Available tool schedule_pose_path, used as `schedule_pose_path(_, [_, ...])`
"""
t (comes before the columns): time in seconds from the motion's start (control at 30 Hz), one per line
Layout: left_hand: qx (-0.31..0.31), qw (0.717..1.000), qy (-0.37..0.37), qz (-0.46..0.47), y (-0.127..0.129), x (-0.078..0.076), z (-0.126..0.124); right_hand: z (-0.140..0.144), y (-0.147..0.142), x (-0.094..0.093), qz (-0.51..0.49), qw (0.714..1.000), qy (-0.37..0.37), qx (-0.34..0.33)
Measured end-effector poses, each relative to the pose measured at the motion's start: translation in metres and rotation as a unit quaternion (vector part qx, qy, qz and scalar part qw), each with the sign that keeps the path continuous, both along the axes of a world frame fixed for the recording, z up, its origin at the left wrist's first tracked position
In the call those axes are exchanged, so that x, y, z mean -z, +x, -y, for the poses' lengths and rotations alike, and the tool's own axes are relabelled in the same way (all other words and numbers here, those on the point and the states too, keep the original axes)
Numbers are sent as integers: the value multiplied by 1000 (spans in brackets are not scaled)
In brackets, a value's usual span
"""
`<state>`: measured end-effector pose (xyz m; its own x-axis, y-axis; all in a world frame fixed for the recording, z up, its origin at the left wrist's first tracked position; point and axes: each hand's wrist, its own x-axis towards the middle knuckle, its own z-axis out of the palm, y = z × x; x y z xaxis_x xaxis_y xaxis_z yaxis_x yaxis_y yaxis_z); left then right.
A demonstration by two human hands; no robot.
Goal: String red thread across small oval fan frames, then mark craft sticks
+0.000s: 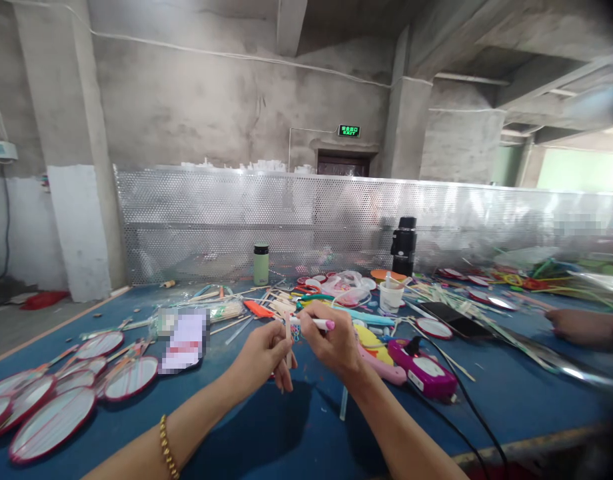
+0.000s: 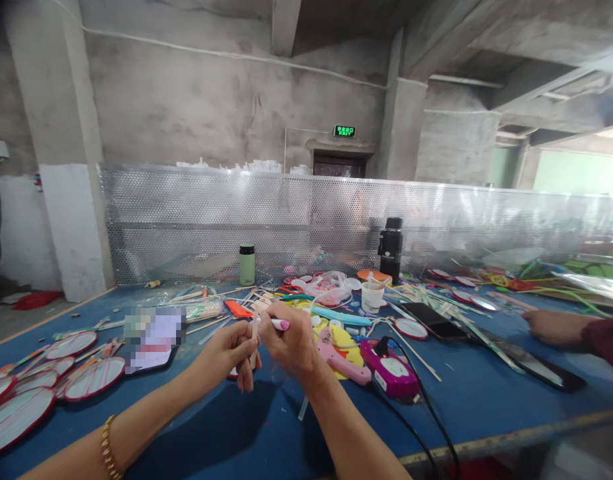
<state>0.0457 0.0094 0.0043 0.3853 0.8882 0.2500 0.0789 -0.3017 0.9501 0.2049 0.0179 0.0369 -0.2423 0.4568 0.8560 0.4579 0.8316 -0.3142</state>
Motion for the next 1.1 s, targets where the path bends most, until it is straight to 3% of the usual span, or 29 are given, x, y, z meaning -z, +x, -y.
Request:
schedule_pose_path(0.5, [1, 1000, 1, 16, 0, 3, -3, -2, 1, 1, -2, 1000, 16, 7])
schedule_pose_path(0.7, [-26, 1000, 1, 9, -5, 6, -10, -7, 15, -13, -61, 997, 51, 22])
schedule_pose_path(0.83, [-56, 998, 4, 26, -7, 14, -19, -23, 30, -16, 50, 995, 40, 71])
schedule_pose_path(0.93, [-59, 998, -8, 36, -8, 20, -25, -35, 36, -8, 183, 977, 9, 110])
schedule_pose_path(1.1, [-69, 997, -17, -8, -6, 26, -28, -44, 26, 9, 435, 883, -36, 171])
